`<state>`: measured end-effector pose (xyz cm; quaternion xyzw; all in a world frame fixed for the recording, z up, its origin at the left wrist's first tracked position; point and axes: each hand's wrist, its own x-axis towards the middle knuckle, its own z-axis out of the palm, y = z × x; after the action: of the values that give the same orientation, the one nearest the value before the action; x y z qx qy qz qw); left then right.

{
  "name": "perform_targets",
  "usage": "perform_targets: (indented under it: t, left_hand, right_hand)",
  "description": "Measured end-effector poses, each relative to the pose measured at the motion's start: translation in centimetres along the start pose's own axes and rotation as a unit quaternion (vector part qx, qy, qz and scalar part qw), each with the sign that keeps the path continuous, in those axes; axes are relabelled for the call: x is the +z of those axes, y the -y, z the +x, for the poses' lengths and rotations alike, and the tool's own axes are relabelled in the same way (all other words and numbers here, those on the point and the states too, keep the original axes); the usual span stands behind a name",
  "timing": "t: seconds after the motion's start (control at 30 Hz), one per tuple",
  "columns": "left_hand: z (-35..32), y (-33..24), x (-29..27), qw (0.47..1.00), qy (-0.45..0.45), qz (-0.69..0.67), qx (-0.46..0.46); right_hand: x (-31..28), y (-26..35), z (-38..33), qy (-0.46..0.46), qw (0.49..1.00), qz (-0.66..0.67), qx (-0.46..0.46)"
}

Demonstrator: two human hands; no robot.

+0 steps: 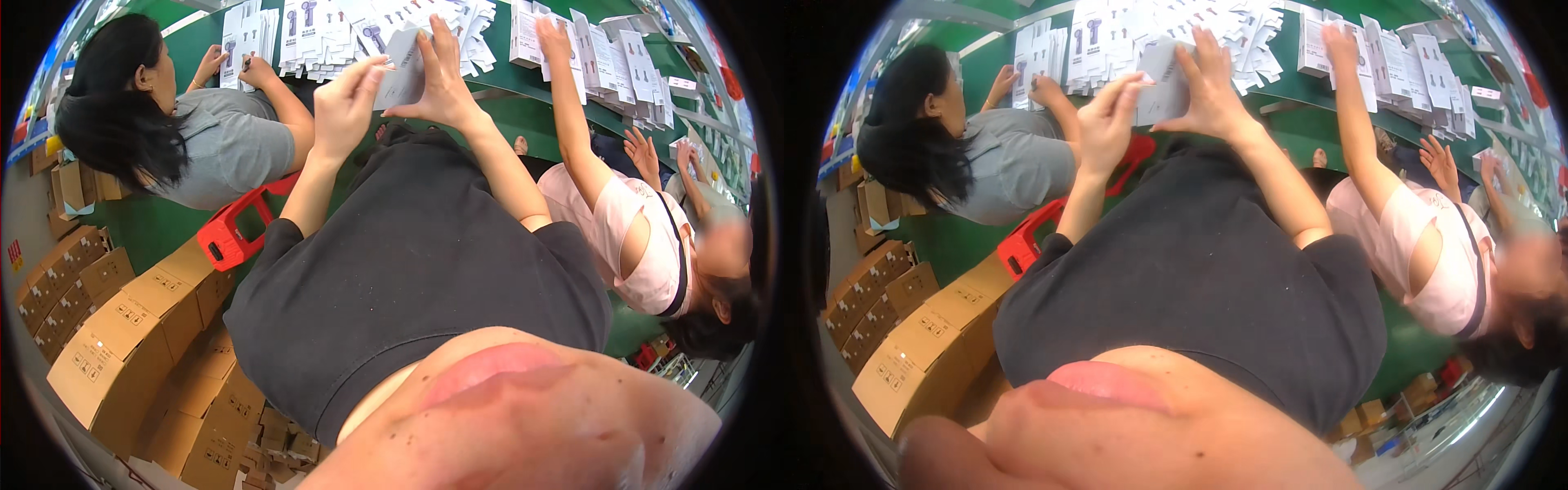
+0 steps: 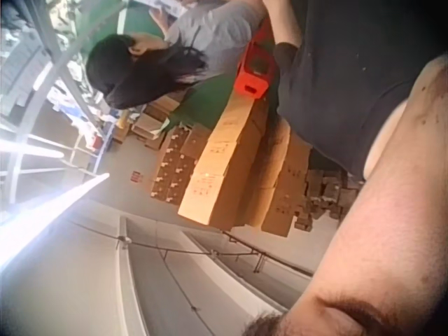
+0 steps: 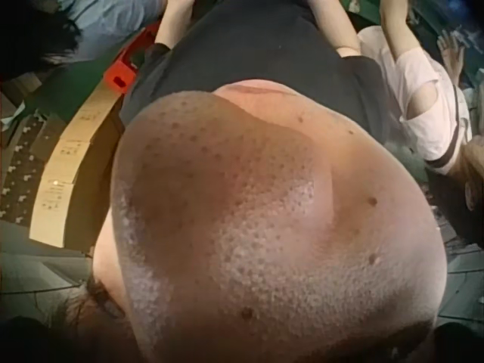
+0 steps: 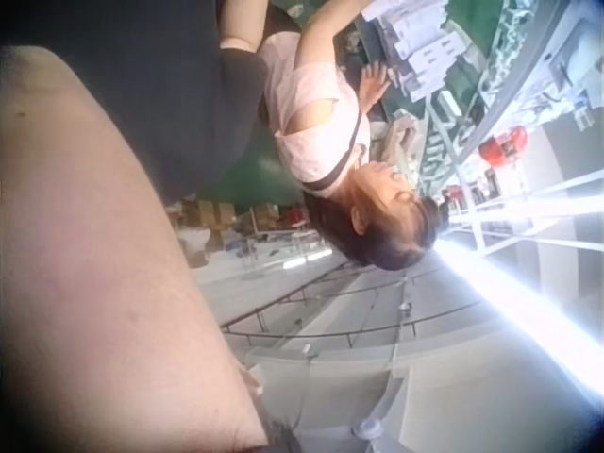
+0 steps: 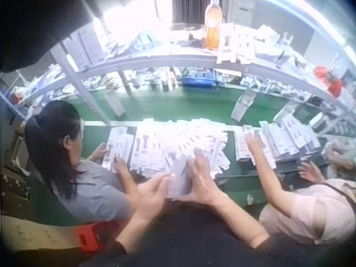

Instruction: The person repeatedly takes flat cardboard templates from the table, folds them into small boxes by hand, and arranges stacks of flat templates.

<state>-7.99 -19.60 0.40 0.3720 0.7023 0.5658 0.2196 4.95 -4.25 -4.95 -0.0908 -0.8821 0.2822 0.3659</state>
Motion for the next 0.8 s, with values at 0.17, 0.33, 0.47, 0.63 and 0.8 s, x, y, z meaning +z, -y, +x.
perform_targets:
  t: [0.17,0.33,0.47,0.63,0.8]
  left_hand:
    - [0.7,1.1,-1.7,0.97,0.118,-0.175,-0.122]
    - [2.2,3.1,-3.4,0.974,0.137,-0.128,-0.124]
    - [3.5,2.8,-2.6,0.979,0.11,-0.168,-0.032]
    - [3.2,1.0,-0.9,0.871,0.155,-0.444,0.141]
    - [3.7,0.7,-0.6,0.928,0.111,-0.299,0.19]
  right_hand:
    - [0.0,1.7,0.9,0.049,0.999,-0.009,-0.014]
    - [0.2,2.1,-0.3,0.097,0.988,0.079,0.093]
    - [-0.3,2.1,-0.6,0.05,0.948,0.241,0.201]
    - [-1.1,4.2,0.2,-0.063,0.931,0.3,0.197]
    - [-1.8,7.3,2.1,-0.175,0.859,0.415,0.243]
